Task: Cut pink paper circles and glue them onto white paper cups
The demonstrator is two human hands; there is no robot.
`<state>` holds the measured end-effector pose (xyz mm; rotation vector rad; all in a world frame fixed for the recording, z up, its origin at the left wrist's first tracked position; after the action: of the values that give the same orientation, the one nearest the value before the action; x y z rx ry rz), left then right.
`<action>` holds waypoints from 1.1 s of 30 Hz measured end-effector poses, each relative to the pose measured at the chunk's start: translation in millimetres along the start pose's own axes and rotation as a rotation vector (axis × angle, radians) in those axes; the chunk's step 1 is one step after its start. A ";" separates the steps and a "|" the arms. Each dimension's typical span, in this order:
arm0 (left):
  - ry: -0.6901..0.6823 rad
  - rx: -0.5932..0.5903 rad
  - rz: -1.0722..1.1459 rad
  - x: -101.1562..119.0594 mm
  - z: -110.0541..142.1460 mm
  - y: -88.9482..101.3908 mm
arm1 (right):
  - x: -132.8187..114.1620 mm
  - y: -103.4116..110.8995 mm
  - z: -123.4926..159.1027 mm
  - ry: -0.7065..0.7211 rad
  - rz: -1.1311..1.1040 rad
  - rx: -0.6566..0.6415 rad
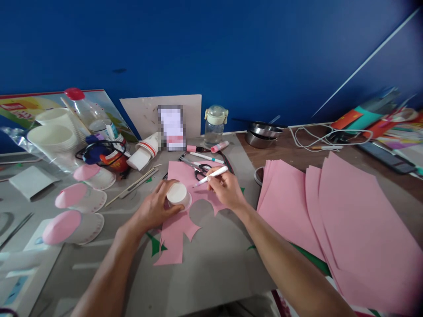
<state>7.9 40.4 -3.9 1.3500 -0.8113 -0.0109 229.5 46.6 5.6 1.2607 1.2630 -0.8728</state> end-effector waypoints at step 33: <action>-0.096 0.045 0.006 -0.8 1.0 1.4 | -33.4 -16.2 16.6 0.114 0.231 -0.335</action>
<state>6.2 40.2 -3.1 1.3974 -0.9013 -0.0535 211.6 22.3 32.8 1.1685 1.2617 -0.4081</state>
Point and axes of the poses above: each hand's wrist, its own z-axis away from the middle knuckle, its own y-axis out of the back of the hand, x = y × z, the point moved 3 cm from there along -z, towards the middle knuckle, and after that the axes turned 7 degrees about -x, right-handed, at the moved point
